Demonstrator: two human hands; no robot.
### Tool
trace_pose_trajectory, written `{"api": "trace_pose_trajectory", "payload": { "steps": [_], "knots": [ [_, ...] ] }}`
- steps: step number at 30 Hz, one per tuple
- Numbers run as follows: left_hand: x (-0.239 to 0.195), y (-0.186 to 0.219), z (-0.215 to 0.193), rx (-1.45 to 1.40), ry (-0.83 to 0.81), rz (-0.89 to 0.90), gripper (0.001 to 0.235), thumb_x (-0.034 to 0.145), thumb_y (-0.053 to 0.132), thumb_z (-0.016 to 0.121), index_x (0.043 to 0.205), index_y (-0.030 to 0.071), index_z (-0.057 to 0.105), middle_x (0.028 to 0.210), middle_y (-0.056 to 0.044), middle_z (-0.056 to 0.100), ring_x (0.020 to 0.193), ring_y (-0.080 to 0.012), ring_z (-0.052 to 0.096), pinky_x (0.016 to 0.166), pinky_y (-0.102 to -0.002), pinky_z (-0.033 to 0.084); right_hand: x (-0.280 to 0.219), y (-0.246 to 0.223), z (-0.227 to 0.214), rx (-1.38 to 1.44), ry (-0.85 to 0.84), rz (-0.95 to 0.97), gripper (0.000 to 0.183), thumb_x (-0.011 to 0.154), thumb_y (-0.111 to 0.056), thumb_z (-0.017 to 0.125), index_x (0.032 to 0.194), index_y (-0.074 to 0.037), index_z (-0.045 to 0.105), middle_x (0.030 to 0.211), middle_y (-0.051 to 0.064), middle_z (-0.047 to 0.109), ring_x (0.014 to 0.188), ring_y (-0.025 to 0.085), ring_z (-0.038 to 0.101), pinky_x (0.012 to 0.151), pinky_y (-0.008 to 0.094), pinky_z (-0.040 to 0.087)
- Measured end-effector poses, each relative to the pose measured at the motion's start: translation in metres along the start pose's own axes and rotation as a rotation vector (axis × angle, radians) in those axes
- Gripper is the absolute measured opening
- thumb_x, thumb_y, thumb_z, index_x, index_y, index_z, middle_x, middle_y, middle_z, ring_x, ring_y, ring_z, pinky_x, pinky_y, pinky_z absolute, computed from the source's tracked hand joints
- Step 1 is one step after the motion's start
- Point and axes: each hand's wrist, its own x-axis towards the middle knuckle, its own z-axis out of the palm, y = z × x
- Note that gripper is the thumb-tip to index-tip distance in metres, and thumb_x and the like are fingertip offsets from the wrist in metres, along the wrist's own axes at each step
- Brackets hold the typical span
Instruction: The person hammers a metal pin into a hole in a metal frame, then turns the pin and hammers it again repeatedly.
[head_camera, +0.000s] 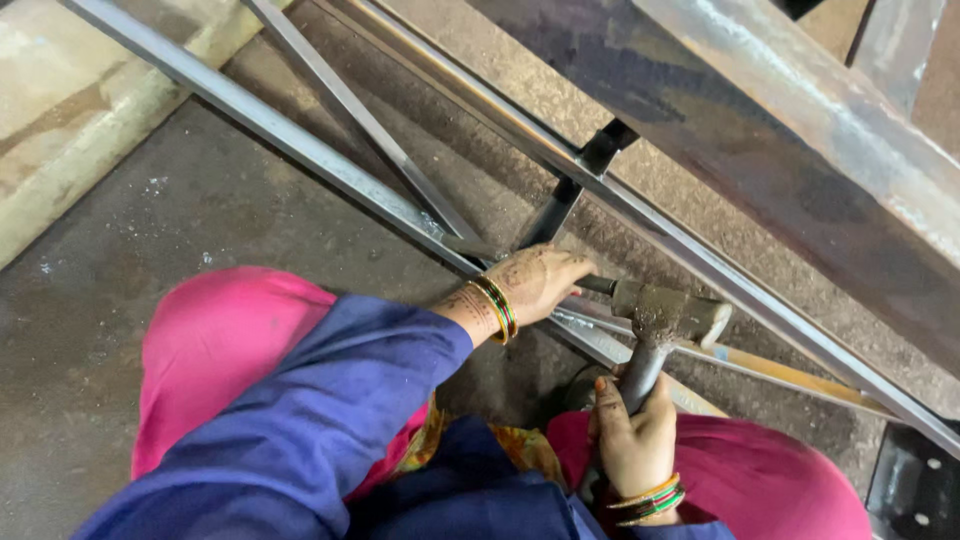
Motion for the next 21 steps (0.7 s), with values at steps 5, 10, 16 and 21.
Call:
{"api": "trace_pose_trajectory", "payload": {
  "steps": [5, 10, 16, 21],
  "knots": [
    [-0.002, 0.002, 0.003, -0.014, -0.008, -0.004, 0.022, 0.096, 0.021, 0.061, 0.115, 0.011, 0.058, 0.106, -0.012, 0.071, 0.108, -0.0318, 0.067, 0.103, -0.05, 0.046, -0.006, -0.011, -0.015, -0.052, 0.052, -0.161, 0.02, 0.096, -0.009, 0.071, 0.109, -0.002, 0.058, 0.073, 0.003, 0.062, 0.057, 0.01, 0.053, 0.05, 0.023, 0.043],
    [-0.004, 0.003, 0.007, -0.046, -0.021, -0.022, 0.024, 0.096, 0.019, 0.061, 0.119, 0.012, 0.058, 0.109, -0.011, 0.071, 0.11, -0.0296, 0.067, 0.105, -0.052, 0.042, 0.003, -0.026, -0.032, 0.391, 0.18, -0.497, 0.024, 0.107, -0.01, 0.066, 0.125, -0.007, 0.05, 0.082, 0.003, 0.064, 0.057, 0.009, 0.06, 0.058, 0.026, 0.052],
    [-0.006, 0.0, 0.002, -0.038, 0.044, 0.001, 0.022, 0.095, 0.019, 0.062, 0.116, 0.012, 0.059, 0.108, -0.01, 0.072, 0.11, -0.0293, 0.067, 0.105, -0.052, 0.042, -0.005, -0.004, -0.007, 0.051, 0.046, -0.23, 0.024, 0.096, -0.004, 0.067, 0.115, -0.003, 0.052, 0.081, 0.004, 0.064, 0.063, 0.01, 0.061, 0.055, 0.025, 0.051],
    [-0.002, 0.0, 0.013, -0.043, 0.06, -0.002, 0.022, 0.095, 0.019, 0.062, 0.116, 0.014, 0.06, 0.106, -0.01, 0.072, 0.11, -0.0294, 0.067, 0.104, -0.051, 0.043, -0.002, -0.001, -0.012, -0.02, -0.038, -0.05, 0.025, 0.093, -0.005, 0.07, 0.114, 0.001, 0.059, 0.075, 0.006, 0.063, 0.058, 0.01, 0.053, 0.05, 0.025, 0.042]
  ]
}}
